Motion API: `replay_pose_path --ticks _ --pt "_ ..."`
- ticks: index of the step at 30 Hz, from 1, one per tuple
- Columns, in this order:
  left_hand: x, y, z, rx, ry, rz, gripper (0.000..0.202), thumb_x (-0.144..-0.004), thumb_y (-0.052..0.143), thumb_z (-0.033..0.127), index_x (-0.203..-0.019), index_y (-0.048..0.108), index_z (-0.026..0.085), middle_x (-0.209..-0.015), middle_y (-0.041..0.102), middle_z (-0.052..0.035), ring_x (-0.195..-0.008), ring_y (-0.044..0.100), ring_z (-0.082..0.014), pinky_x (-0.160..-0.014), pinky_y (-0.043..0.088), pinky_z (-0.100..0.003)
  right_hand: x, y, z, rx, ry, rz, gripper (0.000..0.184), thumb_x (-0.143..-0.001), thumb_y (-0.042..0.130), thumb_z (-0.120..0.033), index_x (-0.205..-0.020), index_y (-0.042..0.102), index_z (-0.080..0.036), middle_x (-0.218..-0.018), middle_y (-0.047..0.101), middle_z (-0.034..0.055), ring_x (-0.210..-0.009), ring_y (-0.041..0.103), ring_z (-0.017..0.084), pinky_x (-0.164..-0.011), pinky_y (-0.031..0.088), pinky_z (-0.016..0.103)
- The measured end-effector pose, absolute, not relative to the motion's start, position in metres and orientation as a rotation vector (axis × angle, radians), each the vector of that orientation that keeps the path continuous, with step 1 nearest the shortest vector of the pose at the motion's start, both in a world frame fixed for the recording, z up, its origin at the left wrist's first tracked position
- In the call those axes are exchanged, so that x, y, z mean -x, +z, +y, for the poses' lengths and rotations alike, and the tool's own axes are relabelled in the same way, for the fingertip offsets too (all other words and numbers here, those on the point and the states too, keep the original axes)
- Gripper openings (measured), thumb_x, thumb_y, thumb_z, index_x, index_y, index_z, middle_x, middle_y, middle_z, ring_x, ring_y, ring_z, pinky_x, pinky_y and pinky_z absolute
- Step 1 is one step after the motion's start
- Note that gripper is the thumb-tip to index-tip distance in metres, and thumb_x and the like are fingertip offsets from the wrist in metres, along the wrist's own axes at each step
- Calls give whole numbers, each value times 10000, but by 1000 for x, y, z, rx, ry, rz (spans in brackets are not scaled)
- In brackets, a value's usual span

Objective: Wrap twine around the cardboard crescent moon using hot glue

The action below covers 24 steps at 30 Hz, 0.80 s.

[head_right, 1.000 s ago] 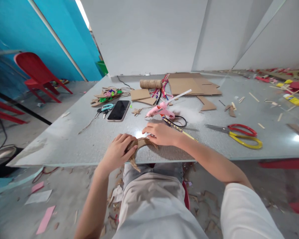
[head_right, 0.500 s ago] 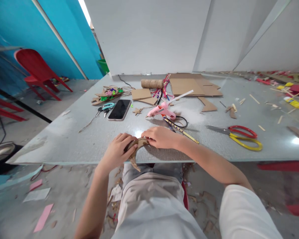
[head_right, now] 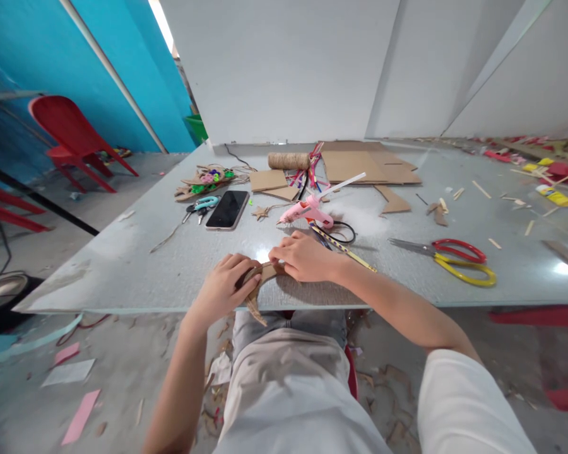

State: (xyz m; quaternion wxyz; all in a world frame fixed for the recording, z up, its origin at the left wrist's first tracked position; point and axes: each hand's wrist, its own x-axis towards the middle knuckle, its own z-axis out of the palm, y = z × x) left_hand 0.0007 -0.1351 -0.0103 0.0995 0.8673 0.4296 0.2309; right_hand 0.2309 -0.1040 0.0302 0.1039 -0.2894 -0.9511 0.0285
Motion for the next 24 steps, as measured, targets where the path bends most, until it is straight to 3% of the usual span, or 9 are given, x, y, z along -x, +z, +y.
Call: replay_pose_path --ticks 6,11,19,24 --pt "0 -11 -134 -2568 680 1259 211 -940 446 314 -1013 617 215 -950 589 -65 -912 521 -218 -822 457 -375 -230 32 -106 862 -13 -2877 218 -855 451 -114 -1000 608 -156 -995 686 96 -930 597 212 -863 318 367" --pt "0 -12 -133 -2570 694 1252 204 -931 456 307 -1019 616 218 -949 590 -63 -896 526 -215 -803 458 -370 -232 30 -102 863 90 -2740 281 -820 437 -53 -1007 605 -178 -964 685 65 -925 593 186 -864 321 347" --pt "1 -13 -134 -2569 680 1258 207 -931 457 309 -1026 616 216 -957 591 -68 -909 529 -219 -840 453 -382 -228 17 -102 829 49 -2854 283 -842 430 -105 -1073 584 -159 -1057 663 109 -1009 575 219 -911 305 386" --pt "0 -12 -134 -2582 680 1263 214 -934 460 315 -1058 594 203 -955 597 -62 -911 534 -215 -838 449 -367 -229 12 -101 804 135 -2743 326 -816 411 -66 -1078 576 -167 -1046 672 84 -1021 580 206 -923 308 382"
